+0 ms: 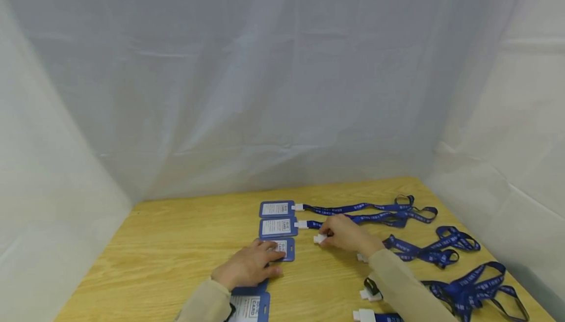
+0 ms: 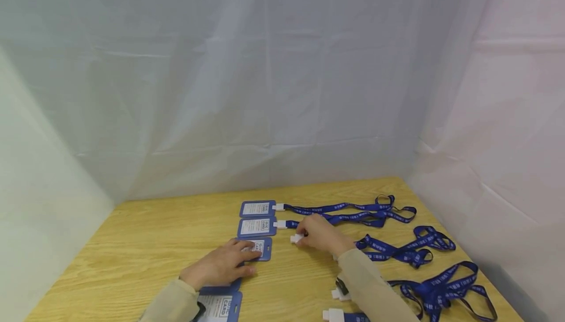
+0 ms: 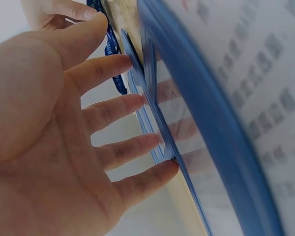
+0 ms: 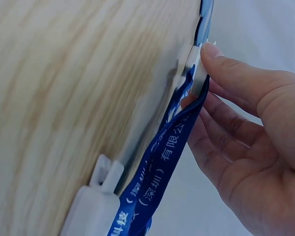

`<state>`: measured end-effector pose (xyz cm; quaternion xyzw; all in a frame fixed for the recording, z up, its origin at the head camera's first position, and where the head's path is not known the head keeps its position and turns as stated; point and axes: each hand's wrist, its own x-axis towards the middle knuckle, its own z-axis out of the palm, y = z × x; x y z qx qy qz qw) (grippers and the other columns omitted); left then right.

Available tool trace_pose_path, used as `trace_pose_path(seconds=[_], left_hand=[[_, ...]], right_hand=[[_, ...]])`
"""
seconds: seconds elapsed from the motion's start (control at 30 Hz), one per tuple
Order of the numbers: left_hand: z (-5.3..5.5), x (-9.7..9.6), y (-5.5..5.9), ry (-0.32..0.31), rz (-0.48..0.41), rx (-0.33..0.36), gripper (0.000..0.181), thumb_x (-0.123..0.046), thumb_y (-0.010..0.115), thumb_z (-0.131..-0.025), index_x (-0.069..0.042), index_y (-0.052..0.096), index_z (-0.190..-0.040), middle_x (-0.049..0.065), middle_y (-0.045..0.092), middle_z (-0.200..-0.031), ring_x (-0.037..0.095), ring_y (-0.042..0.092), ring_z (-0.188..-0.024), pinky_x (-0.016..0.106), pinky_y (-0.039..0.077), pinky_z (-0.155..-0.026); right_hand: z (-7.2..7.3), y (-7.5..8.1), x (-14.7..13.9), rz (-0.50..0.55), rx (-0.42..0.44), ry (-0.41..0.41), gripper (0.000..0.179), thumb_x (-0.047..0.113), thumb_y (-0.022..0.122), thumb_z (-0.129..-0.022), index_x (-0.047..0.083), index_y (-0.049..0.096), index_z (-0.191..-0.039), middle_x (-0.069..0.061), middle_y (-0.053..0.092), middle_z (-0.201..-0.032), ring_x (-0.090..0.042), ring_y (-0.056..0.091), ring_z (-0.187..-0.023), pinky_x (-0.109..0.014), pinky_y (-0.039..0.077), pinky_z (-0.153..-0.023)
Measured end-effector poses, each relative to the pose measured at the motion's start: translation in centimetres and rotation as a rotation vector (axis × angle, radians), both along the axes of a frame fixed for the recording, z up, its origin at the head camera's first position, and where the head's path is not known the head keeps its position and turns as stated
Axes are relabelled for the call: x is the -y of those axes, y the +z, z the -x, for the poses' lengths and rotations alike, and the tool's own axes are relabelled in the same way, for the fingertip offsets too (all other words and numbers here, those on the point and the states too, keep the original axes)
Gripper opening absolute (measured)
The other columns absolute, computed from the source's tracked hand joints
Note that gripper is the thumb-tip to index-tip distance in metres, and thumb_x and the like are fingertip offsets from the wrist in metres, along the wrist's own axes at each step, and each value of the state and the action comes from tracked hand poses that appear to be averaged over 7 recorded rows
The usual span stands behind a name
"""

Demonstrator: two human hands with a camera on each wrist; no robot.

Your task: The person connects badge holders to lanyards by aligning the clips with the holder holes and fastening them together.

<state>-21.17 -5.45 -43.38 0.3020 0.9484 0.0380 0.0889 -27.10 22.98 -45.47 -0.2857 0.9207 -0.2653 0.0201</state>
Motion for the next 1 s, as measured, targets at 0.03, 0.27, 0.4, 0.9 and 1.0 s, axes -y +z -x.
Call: trace_pose_path(seconds=[0.03, 0.27, 0.4, 0.9, 1.0], left_hand=[[0.0, 0.0, 0.0, 0.000, 0.001, 0.000, 0.049, -0.048, 0.055, -0.101, -0.025, 0.058, -0.144, 0.009, 0.050, -0.151, 0.034, 0.045, -0.138, 0.055, 0.043, -0.111], [0.0, -0.4, 0.0, 0.009, 0.007, 0.004, 0.049, -0.050, 0.055, -0.101, -0.027, 0.058, -0.144, 0.008, 0.050, -0.152, 0.033, 0.044, -0.139, 0.056, 0.043, -0.111], [0.0, -0.5, 0.0, 0.011, 0.012, 0.006, 0.049, -0.050, 0.055, -0.101, -0.027, 0.057, -0.144, 0.007, 0.049, -0.152, 0.033, 0.044, -0.140, 0.055, 0.043, -0.111], [-0.2, -0.8, 0.2, 0.004, 0.033, -0.015, 0.051, -0.052, 0.056, -0.100, -0.027, 0.056, -0.145, 0.006, 0.049, -0.152, 0.031, 0.044, -0.139, 0.053, 0.044, -0.111], [-0.2, -0.9, 0.2, 0.012, 0.035, -0.004, 0.052, -0.052, 0.056, -0.100, -0.028, 0.056, -0.145, 0.005, 0.049, -0.153, 0.031, 0.044, -0.139, 0.053, 0.043, -0.112]], right_hand=[[0.0, -0.1, 0.1, -0.006, -0.005, 0.000, 0.024, 0.016, 0.079, -0.088, 0.006, 0.078, -0.109, -0.005, 0.076, -0.104, -0.016, 0.069, -0.092, -0.034, 0.060, -0.081], [-0.1, -0.3, 0.8, -0.025, -0.025, -0.006, 0.023, 0.018, 0.080, -0.087, 0.007, 0.078, -0.106, -0.003, 0.076, -0.101, -0.016, 0.069, -0.092, -0.035, 0.060, -0.083], [-0.2, 0.0, 1.0, -0.028, -0.029, 0.006, 0.023, 0.017, 0.080, -0.087, 0.006, 0.078, -0.107, -0.004, 0.076, -0.101, -0.016, 0.069, -0.092, -0.035, 0.060, -0.082], [-0.1, -0.5, 2.6, -0.077, -0.058, 0.008, 0.017, 0.022, 0.082, -0.085, 0.012, 0.079, -0.099, 0.004, 0.074, -0.092, -0.008, 0.062, -0.082, -0.030, 0.057, -0.079], [-0.1, -0.5, 2.8, -0.083, -0.048, 0.004, 0.018, 0.023, 0.082, -0.086, 0.013, 0.079, -0.100, 0.005, 0.074, -0.092, -0.007, 0.061, -0.082, -0.031, 0.057, -0.080]])
